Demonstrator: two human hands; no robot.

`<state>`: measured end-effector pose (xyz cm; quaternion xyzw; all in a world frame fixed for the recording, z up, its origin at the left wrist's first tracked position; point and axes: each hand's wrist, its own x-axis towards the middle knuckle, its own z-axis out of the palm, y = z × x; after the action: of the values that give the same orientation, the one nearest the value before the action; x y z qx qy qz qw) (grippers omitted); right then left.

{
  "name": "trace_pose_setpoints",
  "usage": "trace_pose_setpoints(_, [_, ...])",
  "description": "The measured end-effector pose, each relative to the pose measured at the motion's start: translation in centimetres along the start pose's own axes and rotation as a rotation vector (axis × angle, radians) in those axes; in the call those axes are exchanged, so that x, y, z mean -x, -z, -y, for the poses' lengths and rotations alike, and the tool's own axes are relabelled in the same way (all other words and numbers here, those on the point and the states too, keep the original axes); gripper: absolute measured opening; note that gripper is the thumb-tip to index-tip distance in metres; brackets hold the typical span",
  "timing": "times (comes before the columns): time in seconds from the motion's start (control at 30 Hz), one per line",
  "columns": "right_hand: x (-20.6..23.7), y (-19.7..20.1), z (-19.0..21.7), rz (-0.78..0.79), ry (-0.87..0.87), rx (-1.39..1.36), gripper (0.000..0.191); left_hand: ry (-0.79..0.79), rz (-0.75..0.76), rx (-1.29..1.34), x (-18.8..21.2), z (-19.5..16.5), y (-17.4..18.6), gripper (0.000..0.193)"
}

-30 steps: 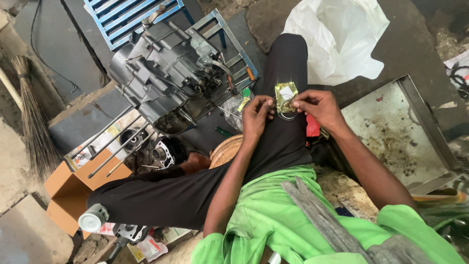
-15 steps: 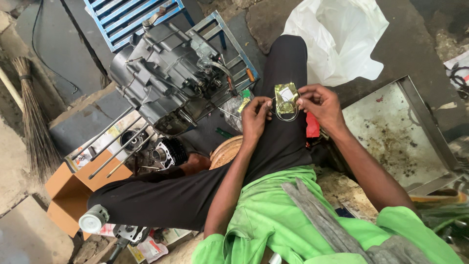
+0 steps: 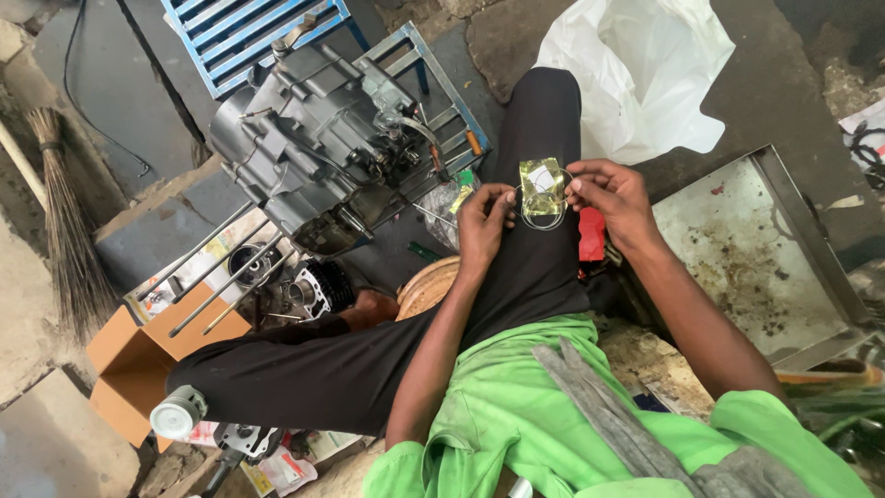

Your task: The person sits on the ground and assembles small mechanical parts, including a piston and rings. They use a small tool to adjust components and handle several packaged parts, placing them on their lap or nearby.

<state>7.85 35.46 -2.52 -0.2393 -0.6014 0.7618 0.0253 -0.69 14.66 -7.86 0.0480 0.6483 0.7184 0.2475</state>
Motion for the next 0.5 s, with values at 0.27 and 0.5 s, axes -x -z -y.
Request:
trace_pose_setpoints(0.27, [0.23, -0.04, 0.72, -0.032, 0.000, 0.022, 0.027, -0.010, 0.002, -0.039, -0.09, -0.02, 0.06, 0.016])
trace_pose_setpoints(0.5, [0.32, 0.16, 0.72, -0.048, 0.043, 0.019, 0.028, 0.006, 0.002, -0.054, 0.05, 0.09, -0.12, 0.016])
